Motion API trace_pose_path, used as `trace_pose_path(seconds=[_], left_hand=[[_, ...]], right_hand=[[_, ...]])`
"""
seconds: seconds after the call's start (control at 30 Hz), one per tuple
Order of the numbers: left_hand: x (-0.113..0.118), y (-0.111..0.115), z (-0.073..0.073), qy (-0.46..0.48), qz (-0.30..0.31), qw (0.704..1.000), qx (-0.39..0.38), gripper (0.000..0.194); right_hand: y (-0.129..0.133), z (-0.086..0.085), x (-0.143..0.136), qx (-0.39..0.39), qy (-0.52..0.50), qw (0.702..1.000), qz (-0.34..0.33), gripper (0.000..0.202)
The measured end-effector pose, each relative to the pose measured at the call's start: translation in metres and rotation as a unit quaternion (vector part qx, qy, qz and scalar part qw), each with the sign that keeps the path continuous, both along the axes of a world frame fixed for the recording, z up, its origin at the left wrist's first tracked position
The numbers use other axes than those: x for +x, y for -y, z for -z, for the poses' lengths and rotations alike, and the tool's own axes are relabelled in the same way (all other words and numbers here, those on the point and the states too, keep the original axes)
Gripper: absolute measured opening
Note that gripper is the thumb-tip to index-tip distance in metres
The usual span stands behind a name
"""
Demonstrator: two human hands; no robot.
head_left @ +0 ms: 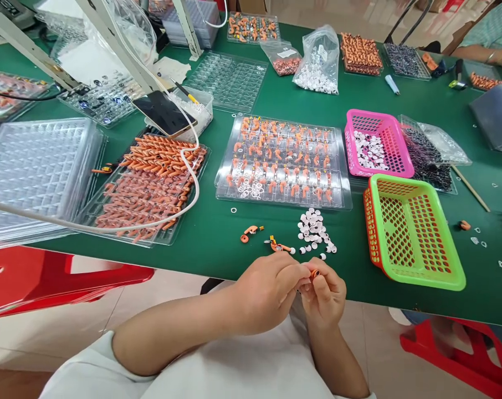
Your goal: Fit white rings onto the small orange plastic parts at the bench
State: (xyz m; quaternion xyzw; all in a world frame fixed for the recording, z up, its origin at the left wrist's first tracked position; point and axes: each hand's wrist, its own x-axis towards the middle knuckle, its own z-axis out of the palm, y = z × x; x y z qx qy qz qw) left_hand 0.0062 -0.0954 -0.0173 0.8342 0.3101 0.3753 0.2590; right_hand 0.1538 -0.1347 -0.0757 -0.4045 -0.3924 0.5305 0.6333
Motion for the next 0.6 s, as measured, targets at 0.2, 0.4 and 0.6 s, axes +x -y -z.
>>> trace_pose_path(seconds=[0.2,0.4,0.6], left_hand=[[0.001,0.0,-0.001,0.011,-0.001,1.0,0.002,0.019],[0.002,0.001,-0.001,0.037,-0.009,0.999,-0.015,0.014],[-0.002,-0.001,-0.002,0.081,-0.004,0.993,-0.087,0.013]], right_hand=[[0.001,-0.002,-0.003,-0.003,0.042,0.998,0.041,0.023],[0.002,-0.004,-0.004,0.011,0.051,0.998,0.03,0.024],[0.002,-0.011,0.006,0.057,0.144,0.988,0.011,0.022]])
